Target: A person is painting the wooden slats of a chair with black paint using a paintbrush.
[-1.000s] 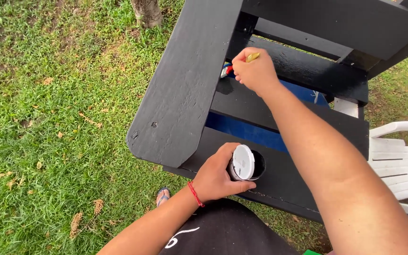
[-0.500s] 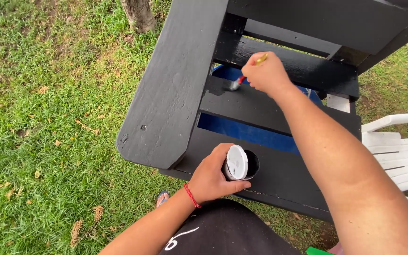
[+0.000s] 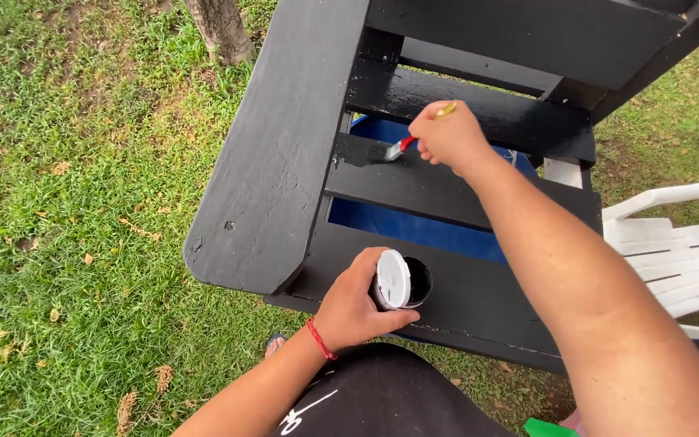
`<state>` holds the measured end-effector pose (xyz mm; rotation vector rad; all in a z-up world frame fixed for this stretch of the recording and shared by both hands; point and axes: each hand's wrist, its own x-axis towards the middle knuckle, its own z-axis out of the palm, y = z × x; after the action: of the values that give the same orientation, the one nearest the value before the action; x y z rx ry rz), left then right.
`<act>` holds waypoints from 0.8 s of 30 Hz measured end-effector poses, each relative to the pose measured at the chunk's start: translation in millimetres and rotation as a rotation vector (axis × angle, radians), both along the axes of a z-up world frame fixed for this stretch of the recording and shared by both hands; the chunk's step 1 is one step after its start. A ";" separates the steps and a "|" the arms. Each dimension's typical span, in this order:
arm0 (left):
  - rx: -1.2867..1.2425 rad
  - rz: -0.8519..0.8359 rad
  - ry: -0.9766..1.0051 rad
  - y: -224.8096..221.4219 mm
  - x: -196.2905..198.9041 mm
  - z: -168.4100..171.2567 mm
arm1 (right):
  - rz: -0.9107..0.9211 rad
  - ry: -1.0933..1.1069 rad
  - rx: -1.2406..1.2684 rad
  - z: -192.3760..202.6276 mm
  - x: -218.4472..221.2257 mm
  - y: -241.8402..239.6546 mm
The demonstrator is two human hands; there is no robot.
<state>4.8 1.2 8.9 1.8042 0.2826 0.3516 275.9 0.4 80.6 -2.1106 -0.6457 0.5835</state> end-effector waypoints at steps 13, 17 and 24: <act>-0.010 -0.024 0.030 -0.2 -0.6 4.1 | 0.291 -0.487 -0.521 8.7 28.0 -14.7; -0.004 -0.024 0.040 1.5 3.0 1.6 | 0.736 -0.895 -0.737 -62.4 68.8 35.7; 0.062 -0.049 0.108 3.7 0.2 4.4 | -0.058 0.326 0.162 34.0 -40.9 47.5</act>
<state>5.0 4.9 13.3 1.8914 0.3055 0.2305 235.0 47.8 114.6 -1.8244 -0.4299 0.7942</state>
